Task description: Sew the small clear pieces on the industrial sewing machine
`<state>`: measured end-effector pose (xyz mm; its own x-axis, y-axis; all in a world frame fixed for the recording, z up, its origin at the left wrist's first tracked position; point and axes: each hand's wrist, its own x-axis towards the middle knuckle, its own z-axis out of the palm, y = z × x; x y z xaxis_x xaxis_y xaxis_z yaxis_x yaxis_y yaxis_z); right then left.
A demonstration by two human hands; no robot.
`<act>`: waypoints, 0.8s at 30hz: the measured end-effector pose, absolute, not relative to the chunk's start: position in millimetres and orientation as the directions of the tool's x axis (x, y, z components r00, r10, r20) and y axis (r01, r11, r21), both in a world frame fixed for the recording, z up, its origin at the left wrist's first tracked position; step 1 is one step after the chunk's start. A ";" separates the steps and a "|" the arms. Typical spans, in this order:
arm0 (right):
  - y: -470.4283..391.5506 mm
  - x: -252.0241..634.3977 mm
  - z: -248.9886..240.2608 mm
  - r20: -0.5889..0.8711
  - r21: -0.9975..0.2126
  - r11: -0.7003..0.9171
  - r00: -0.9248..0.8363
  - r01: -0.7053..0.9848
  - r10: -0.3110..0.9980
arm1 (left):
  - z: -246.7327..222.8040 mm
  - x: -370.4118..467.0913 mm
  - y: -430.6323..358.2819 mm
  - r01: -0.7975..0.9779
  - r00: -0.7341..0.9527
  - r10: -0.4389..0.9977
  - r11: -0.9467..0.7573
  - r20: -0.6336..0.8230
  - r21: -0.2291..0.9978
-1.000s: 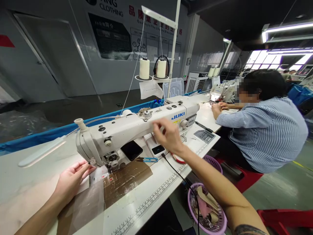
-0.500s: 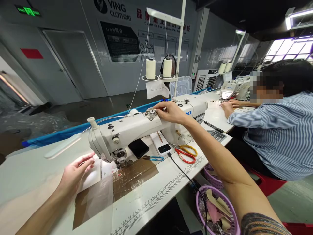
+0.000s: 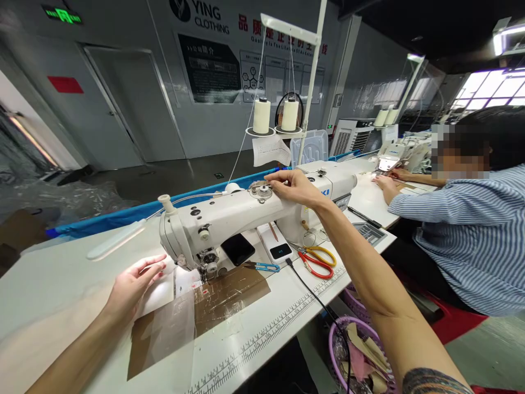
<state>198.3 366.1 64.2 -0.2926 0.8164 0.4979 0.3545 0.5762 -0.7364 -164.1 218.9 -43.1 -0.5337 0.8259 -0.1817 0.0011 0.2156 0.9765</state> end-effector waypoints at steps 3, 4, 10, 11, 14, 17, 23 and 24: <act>366.3 199.9 66.7 0.524 -0.724 0.594 -0.281 0.350 0.804 | -40.8 -163.2 218.7 -0.009 -0.529 0.827 0.217 -0.189 0.976; 366.2 199.3 67.7 0.533 -0.714 0.601 -0.278 0.359 0.799 | -39.5 -162.8 218.3 -0.009 -0.526 0.829 0.219 -0.191 0.976; 361.0 195.9 81.3 0.530 -0.550 0.718 -0.486 0.427 0.695 | -35.1 -163.1 214.9 0.046 -0.494 0.852 0.228 -0.176 0.973; 360.8 195.4 84.6 0.524 -0.521 0.730 -0.510 0.442 0.682 | -36.2 -164.0 215.1 0.060 -0.485 0.858 0.229 -0.172 0.972; 362.7 194.0 92.4 0.492 -0.446 0.748 -0.563 0.491 0.664 | -40.2 -168.0 217.1 0.096 -0.447 0.880 0.227 -0.162 0.969; 364.2 193.9 93.2 0.470 -0.414 0.749 -0.583 0.518 0.663 | -42.8 -174.5 217.0 0.153 -0.401 0.904 0.225 -0.148 0.962; 360.3 190.5 83.5 0.463 -0.583 0.674 -0.495 0.454 0.735 | -65.3 -198.7 187.9 0.362 -0.305 0.952 0.076 0.041 0.929; 359.9 189.1 82.8 0.459 -0.617 0.651 -0.470 0.442 0.754 | -74.2 -203.2 179.5 0.388 -0.293 0.950 0.015 0.108 0.921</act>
<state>189.1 359.9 82.8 -0.4699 0.7543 0.4586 0.4421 0.6507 -0.6173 -203.2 179.5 -74.2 -0.2934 0.9498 0.1081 0.3885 0.0152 0.9213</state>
